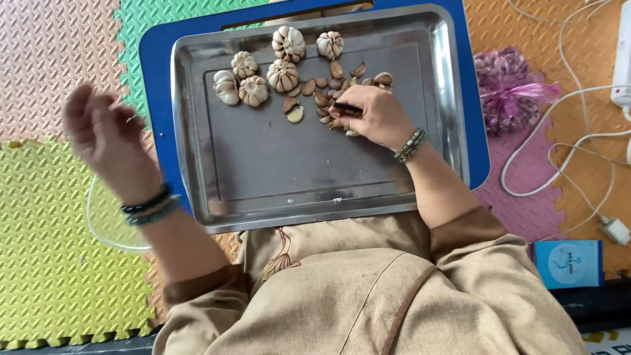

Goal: Breaking whole garlic bulbs into individual cloves by hand and using a small prying tool on a metal tray.

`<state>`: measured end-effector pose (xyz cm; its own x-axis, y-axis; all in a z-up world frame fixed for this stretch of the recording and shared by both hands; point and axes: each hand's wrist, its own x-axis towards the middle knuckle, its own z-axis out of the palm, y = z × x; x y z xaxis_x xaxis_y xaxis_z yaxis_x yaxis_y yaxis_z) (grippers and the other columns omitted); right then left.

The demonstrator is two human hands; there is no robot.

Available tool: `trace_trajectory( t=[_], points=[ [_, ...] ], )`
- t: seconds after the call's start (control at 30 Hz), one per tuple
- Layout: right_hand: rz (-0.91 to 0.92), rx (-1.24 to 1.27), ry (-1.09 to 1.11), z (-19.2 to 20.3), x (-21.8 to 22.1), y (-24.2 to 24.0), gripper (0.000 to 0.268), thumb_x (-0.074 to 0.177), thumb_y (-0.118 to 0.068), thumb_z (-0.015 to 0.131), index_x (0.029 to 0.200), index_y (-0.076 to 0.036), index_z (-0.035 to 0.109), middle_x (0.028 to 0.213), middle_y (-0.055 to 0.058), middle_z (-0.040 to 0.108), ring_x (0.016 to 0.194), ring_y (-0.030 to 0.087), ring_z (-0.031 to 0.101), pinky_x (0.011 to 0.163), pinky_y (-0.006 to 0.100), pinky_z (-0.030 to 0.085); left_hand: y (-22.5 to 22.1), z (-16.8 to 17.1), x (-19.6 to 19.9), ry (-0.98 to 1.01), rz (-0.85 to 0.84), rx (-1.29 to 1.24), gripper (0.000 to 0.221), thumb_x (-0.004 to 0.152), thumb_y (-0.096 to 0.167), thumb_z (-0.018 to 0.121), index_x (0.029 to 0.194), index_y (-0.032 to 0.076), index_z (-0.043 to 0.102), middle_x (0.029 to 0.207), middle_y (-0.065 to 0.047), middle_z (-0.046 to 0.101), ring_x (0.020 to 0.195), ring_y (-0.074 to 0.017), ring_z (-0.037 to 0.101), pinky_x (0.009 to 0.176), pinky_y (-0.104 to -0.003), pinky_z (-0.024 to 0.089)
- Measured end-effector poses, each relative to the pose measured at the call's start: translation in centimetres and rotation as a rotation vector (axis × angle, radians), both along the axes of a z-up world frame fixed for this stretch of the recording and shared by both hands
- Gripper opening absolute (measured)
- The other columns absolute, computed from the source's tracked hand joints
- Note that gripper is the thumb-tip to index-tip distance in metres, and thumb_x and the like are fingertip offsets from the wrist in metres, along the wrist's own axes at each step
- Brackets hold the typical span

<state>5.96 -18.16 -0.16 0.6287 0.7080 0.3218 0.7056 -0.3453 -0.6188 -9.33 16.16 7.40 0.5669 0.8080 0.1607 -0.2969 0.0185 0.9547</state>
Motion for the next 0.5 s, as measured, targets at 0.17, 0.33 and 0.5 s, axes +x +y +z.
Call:
trace_trajectory(
  t=[0.17, 0.33, 0.5],
  points=[
    [-0.042, -0.278, -0.241, -2.4, 0.3, -0.5, 0.029, 0.075, -0.026, 0.084, 0.102, -0.019, 0.076, 0.103, -0.004, 0.073, 0.089, 0.019, 0.064, 0.072, 0.036, 0.055, 7.5, -6.4, -5.5, 0.534, 0.212, 0.138, 0.016, 0.1, 0.005, 0.055, 0.114, 0.01, 0.062, 0.108, -0.002, 0.063, 0.082, -0.0037, 0.064, 0.069, -0.01, 0.062],
    [-0.074, -0.22, -0.266, -2.5, 0.5, -0.3, 0.017, 0.088, -0.034, 0.078, 0.095, -0.019, 0.076, 0.094, -0.005, 0.073, 0.08, 0.018, 0.065, 0.061, 0.034, 0.054, 13.7, -15.4, -10.1, 0.861, 0.335, 0.268, 0.02, 0.093, -0.005, 0.056, 0.106, 0.009, 0.064, 0.095, -0.001, 0.066, 0.079, -0.0038, 0.067, 0.067, -0.011, 0.062],
    [-0.206, -0.072, -0.192, -1.5, 0.8, -0.6, 0.022, 0.093, -0.032, 0.076, 0.093, -0.01, 0.073, 0.084, 0.003, 0.072, 0.075, 0.022, 0.062, 0.059, 0.035, 0.051, 13.1, -14.5, -9.5, 1.055, 0.358, 0.553, 0.037, 0.091, 0.009, 0.073, 0.125, 0.004, 0.059, 0.124, -0.017, 0.062, 0.115, -0.0273, 0.061, 0.093, -0.036, 0.056]
  ],
)
